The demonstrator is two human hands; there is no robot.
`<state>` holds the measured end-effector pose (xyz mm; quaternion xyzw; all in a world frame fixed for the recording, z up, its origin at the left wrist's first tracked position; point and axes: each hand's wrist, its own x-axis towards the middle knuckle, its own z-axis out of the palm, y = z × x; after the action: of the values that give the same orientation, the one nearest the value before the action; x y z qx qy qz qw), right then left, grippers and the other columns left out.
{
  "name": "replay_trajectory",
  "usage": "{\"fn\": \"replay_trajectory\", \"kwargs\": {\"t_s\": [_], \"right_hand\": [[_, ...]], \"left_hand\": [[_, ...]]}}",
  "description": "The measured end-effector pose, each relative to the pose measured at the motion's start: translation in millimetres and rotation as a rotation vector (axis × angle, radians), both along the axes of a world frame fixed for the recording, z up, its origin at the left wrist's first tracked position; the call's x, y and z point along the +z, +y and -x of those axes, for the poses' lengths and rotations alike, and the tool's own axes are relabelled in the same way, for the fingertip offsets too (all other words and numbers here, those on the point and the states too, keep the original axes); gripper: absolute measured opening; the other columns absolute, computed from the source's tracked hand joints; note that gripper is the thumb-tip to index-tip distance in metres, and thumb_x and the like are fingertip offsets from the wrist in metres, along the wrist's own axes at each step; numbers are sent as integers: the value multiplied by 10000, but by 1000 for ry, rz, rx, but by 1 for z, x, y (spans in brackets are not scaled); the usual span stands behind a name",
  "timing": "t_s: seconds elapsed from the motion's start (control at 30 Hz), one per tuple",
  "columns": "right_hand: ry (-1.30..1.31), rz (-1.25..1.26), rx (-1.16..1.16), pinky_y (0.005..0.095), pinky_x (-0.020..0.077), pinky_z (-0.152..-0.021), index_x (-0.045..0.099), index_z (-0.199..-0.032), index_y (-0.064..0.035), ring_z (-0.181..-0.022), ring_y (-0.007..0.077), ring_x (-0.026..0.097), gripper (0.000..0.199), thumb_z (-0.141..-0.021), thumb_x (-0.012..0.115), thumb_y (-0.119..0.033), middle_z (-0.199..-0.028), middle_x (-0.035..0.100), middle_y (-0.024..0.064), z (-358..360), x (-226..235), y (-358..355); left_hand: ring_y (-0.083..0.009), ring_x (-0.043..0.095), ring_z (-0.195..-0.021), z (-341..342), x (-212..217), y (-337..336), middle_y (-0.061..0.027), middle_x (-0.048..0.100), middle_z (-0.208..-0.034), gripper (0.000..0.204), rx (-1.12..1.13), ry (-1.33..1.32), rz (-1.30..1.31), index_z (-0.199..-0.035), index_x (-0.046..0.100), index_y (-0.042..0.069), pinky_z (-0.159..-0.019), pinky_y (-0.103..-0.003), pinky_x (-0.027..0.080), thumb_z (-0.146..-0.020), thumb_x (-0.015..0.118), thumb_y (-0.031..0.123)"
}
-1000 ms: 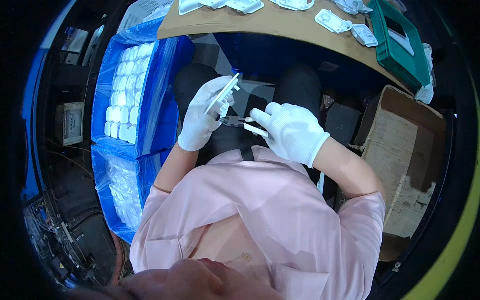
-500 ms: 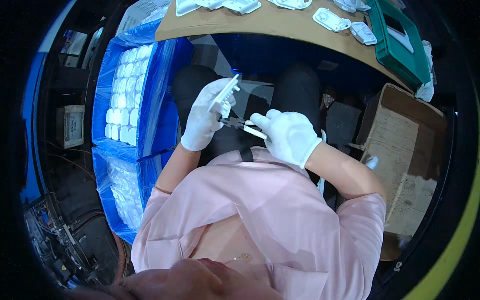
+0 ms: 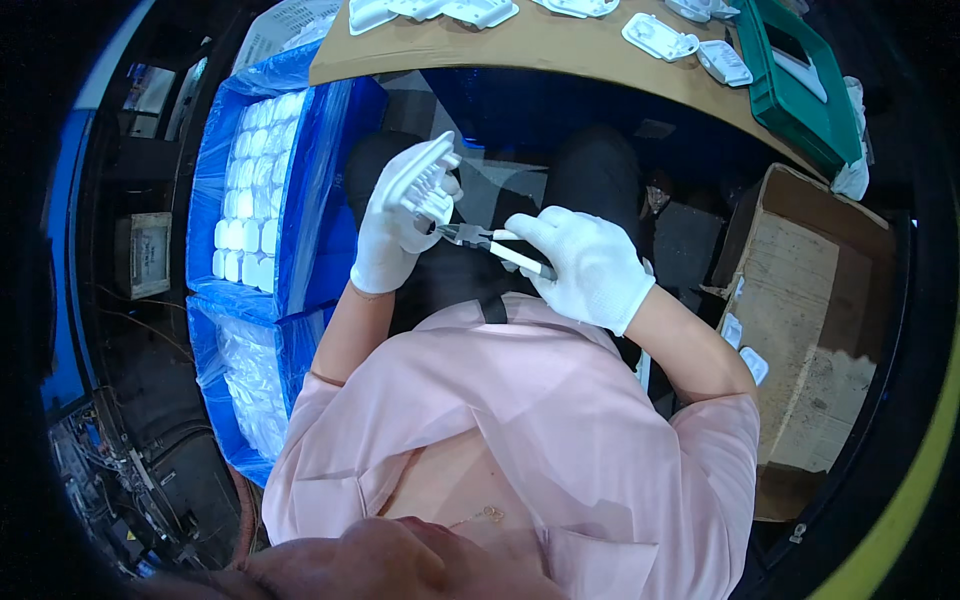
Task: Assembling plastic component housings using pliers at a manual assembly station.
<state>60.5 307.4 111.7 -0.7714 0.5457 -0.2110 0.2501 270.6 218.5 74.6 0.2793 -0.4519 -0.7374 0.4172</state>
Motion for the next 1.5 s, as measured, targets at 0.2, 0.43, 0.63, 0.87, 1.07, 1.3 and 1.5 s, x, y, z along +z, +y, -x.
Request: {"fn": "replay_trajectory", "kwargs": {"t_s": [0.2,0.43,0.63,0.87,1.07,1.3,1.5], "right_hand": [[161,-32,66,395,470,-662,570,-1097,-110,-774,317,580,404,-704,660,-126,-847,555,113,-1,6,-7],[341,-223,168,409,473,-720,559,-1146,-73,-830,324,580,439,-730,637,-187,-908,563,140,-3,19,-24],[495,-341,246,407,499,-711,637,-1008,-42,-838,323,616,303,-741,605,-181,-914,602,167,-12,32,-37],[619,-405,309,406,503,-704,649,-970,-44,-823,318,627,258,-750,601,-170,-883,621,146,-22,29,-44],[310,-190,151,405,478,-658,592,-1028,-82,-750,318,598,304,-737,643,-156,-785,584,123,-4,16,-31],[-30,-91,51,379,478,-629,603,-1059,-64,-709,315,591,386,-692,711,-113,-803,603,142,6,2,-18],[-172,-91,41,347,481,-658,586,-1096,-28,-719,307,583,416,-708,711,-113,-818,594,145,10,-7,-13]], "left_hand": [[-110,529,-945,-1,9,3,-55,547,-1077,561,-129,-289,254,-1232,489,-7,-770,-208,411,-687,570,103],[-193,495,-1060,0,10,3,-110,477,-1156,687,-230,-316,390,-1215,514,-20,-924,-295,392,-539,569,92],[-261,501,-1086,1,-2,0,-134,506,-1153,677,-330,-414,587,-1201,543,5,-967,-345,373,-563,658,201],[-251,515,-1064,0,-13,-2,-114,537,-1129,660,-300,-454,676,-1217,532,9,-959,-336,381,-597,666,190],[-132,532,-922,-11,-4,-4,-71,542,-1064,589,-75,-140,72,-1254,468,-17,-828,-230,427,-667,424,21],[-138,561,-925,-14,-22,-10,-101,548,-1141,636,-10,120,3,-1309,421,-3,-807,-255,461,-796,596,329],[-185,580,-968,-10,-16,-8,-131,535,-1188,897,25,189,8,-1338,373,1,-824,-293,484,-765,559,665]]}}
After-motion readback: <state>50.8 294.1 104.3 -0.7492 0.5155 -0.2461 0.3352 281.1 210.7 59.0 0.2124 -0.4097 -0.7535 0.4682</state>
